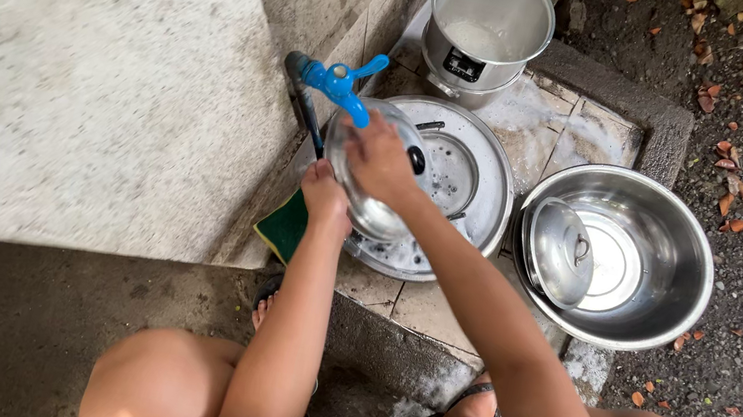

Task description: The person washes metal pots and a pan by hand using water from a tap and a sponge, rinses them in a basin of water, and carries the stacked items to a wooden table.

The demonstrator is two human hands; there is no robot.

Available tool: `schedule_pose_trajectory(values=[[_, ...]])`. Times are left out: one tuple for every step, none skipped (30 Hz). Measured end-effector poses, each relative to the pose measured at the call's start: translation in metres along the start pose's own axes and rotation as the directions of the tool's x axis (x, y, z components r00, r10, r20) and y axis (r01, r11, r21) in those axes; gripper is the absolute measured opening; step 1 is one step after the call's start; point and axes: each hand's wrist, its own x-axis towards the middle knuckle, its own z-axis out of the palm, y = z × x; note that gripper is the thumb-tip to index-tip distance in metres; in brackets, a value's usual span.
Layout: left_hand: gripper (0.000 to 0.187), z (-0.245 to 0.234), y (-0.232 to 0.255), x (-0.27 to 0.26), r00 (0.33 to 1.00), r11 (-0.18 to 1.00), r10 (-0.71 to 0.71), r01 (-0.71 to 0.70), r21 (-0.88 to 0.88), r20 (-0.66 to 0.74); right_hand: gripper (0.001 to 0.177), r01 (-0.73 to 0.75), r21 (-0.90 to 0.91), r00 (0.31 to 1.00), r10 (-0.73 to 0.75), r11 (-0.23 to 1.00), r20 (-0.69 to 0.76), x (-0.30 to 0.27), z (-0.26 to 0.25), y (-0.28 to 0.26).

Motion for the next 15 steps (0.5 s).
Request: schedule_pose_trajectory(values=[[0.025, -0.002, 0.000, 0.004, 1.000, 1.000, 0.003, -0.003, -0.005, 0.002, 0.051, 0.006, 0.218, 0.998, -0.019, 0.976, 0.056, 0.000, -0.014, -0.005], [0.025, -0.004, -0.003, 0.009, 0.998, 0.998, 0.061, -0.061, 0.026, 0.026, 0.051, 0.012, 0.216, 0.998, -0.024, 0.976, 0.055, 0.006, -0.029, -0.012], [0.025, -0.005, -0.006, 0.015, 0.992, 0.991, 0.118, -0.121, 0.057, 0.055, 0.056, 0.025, 0.196, 0.999, -0.018, 0.980, -0.038, 0.018, -0.047, -0.020], [0.025, -0.008, -0.010, 0.019, 0.991, 0.991, 0.121, -0.125, 0.053, 0.059, 0.063, 0.037, 0.176, 0.991, -0.013, 0.984, -0.132, 0.030, -0.065, -0.030], [0.024, -0.010, -0.013, 0.022, 0.989, 0.990, 0.120, -0.125, 0.066, 0.083, 0.063, 0.043, 0.172, 0.990, -0.019, 0.984, -0.136, 0.042, -0.083, -0.042], [0.024, -0.011, -0.014, 0.023, 0.987, 0.989, 0.118, -0.127, 0.080, 0.107, 0.060, 0.263, 0.089, 0.964, -0.258, 0.961, -0.072, 0.053, -0.101, -0.053], [0.024, -0.009, -0.013, 0.023, 0.986, 0.989, 0.122, -0.130, 0.074, 0.112, 0.057, 0.475, 0.023, 0.880, -0.475, 0.880, 0.015, 0.062, -0.114, -0.064], [0.017, -0.005, -0.011, 0.022, 0.991, 0.996, 0.079, -0.082, 0.026, 0.106, 0.057, 0.480, 0.017, 0.877, -0.481, 0.877, 0.014, 0.067, -0.119, -0.076], [0.011, -0.003, -0.009, 0.016, 0.995, 0.999, 0.032, -0.030, -0.020, 0.099, 0.044, 0.454, -0.116, 0.888, -0.437, 0.883, 0.143, 0.068, -0.120, -0.086], [0.011, 0.000, -0.005, 0.009, 0.994, 0.999, 0.033, -0.030, -0.024, 0.101, 0.032, 0.436, -0.249, 0.890, -0.373, 0.865, 0.263, 0.071, -0.119, -0.092], [0.010, 0.003, 0.000, 0.002, 0.995, 1.000, -0.006, 0.006, -0.001, 0.100, 0.032, 0.439, -0.251, 0.888, -0.375, 0.862, 0.265, 0.076, -0.117, -0.096], [0.009, 0.007, 0.003, -0.007, 0.994, 0.999, -0.044, 0.042, 0.023, 0.099, 0.028, 0.435, -0.368, 0.894, -0.346, 0.822, 0.285, 0.083, -0.115, -0.097], [0.009, 0.007, 0.006, -0.015, 0.994, 0.999, -0.045, 0.043, 0.023, 0.097, 0.024, 0.425, -0.475, 0.902, -0.313, 0.771, 0.299, 0.084, -0.109, -0.100], [0.008, 0.007, 0.007, -0.022, 0.983, 0.994, -0.101, 0.108, -0.035, 0.155, 0.024, 0.425, -0.473, 0.901, -0.313, 0.771, 0.300, 0.083, -0.102, -0.103], [0.008, 0.009, 0.008, -0.025, 0.964, 0.981, -0.153, 0.175, -0.086, 0.219, 0.023, 0.354, -0.526, 0.927, -0.215, 0.774, 0.307, 0.083, -0.094, -0.107]])
